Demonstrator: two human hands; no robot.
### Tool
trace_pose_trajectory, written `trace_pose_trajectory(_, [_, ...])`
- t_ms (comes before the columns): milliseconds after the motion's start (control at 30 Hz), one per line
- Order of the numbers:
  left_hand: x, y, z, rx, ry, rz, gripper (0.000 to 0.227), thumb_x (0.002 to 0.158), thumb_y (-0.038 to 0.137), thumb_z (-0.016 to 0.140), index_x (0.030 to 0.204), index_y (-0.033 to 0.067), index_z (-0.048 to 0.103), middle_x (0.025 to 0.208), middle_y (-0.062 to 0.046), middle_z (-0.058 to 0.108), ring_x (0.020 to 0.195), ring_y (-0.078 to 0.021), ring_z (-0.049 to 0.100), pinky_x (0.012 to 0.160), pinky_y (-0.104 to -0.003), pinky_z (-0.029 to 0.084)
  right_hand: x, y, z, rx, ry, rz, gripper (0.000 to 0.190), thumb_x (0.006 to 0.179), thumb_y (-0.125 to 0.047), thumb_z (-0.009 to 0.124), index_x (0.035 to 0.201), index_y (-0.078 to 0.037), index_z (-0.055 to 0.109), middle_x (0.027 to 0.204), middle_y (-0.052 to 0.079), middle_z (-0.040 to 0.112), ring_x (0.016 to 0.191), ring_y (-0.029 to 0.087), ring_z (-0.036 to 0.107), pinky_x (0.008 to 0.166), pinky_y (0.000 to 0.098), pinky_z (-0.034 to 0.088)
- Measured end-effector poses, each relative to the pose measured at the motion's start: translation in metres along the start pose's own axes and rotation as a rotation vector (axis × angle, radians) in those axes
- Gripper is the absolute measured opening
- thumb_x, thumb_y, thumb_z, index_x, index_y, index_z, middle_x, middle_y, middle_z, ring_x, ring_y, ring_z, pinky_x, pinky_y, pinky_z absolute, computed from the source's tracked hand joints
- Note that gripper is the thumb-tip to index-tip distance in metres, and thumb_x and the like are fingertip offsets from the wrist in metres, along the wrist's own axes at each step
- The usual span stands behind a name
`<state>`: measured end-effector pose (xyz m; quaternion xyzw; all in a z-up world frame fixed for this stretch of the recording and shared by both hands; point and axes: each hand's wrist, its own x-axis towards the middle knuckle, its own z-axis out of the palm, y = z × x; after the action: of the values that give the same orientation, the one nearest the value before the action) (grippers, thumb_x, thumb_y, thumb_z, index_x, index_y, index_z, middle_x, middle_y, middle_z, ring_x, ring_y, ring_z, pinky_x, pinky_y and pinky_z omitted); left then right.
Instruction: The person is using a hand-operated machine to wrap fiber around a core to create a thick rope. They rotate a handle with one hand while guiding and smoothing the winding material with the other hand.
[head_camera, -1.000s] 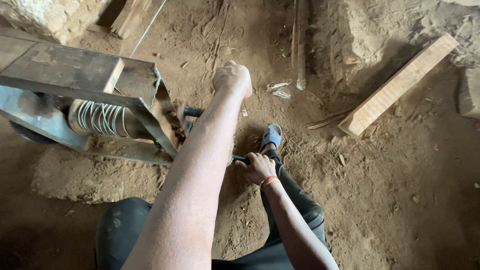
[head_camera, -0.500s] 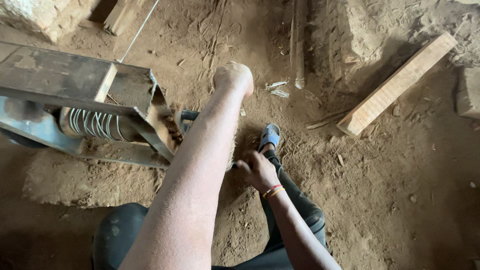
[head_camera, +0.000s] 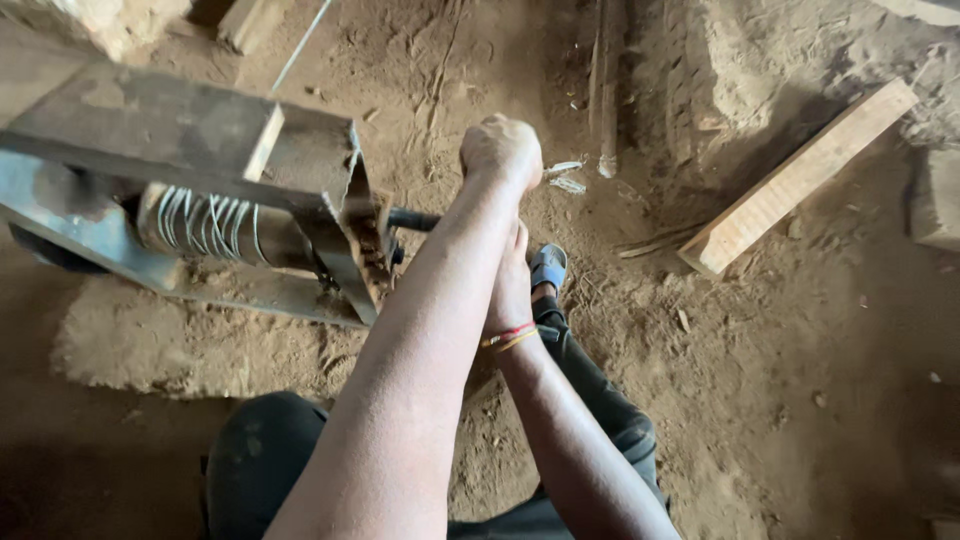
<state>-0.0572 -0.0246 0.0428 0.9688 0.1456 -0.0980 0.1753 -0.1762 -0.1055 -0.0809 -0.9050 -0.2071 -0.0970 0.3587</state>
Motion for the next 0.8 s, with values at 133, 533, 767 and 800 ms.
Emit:
trace_pose_trajectory(133, [-0.02, -0.013, -0.005, -0.226, 0.112, 0.068, 0.045, 0.088, 0.023, 0.072, 0.127, 0.0018, 0.064, 0.128, -0.024, 0.06, 0.097, -0.0325, 0.071, 0.073, -0.042, 0.061, -0.004, -0.006, -0.006, 0.121, 0.039, 0.013, 0.111, 0.083, -0.033, 0.079, 0.162, -0.005, 0.007, 0.143, 0.032, 0.042, 0.118, 0.049, 0.059, 0.092, 0.0484, 0.056])
trace_pose_trajectory(533, [-0.129, -0.181, 0.196, -0.577, -0.116, 0.176, 0.068, 0.094, 0.003, 0.056, 0.158, 0.0138, 0.036, 0.125, -0.016, 0.066, 0.073, -0.0278, 0.07, 0.058, -0.039, 0.063, -0.015, -0.022, -0.02, 0.017, 0.076, -0.105, 0.112, 0.082, -0.012, 0.074, 0.165, -0.003, -0.001, 0.141, 0.038, 0.046, 0.121, 0.053, 0.059, 0.101, 0.0511, 0.054])
trace_pose_trajectory(767, [-0.083, -0.174, 0.265, -0.502, 0.139, 0.377, 0.116, 0.066, 0.044, 0.092, 0.157, 0.0104, 0.029, 0.144, -0.017, 0.049, 0.128, -0.0374, 0.056, 0.108, -0.041, 0.049, -0.027, -0.029, -0.022, 0.018, 0.048, -0.112, 0.114, 0.083, -0.015, 0.075, 0.162, 0.0, -0.006, 0.138, 0.04, 0.05, 0.119, 0.052, 0.061, 0.098, 0.0496, 0.055])
trace_pose_trajectory(800, [-0.078, -0.174, 0.272, -0.498, 0.213, 0.425, 0.116, 0.064, 0.044, 0.094, 0.154, 0.0084, 0.03, 0.144, -0.02, 0.047, 0.128, -0.0398, 0.054, 0.107, -0.043, 0.048, -0.03, -0.03, -0.021, 0.008, 0.045, -0.102, 0.114, 0.084, -0.017, 0.075, 0.162, 0.0, -0.007, 0.137, 0.04, 0.051, 0.118, 0.051, 0.061, 0.097, 0.0497, 0.055])
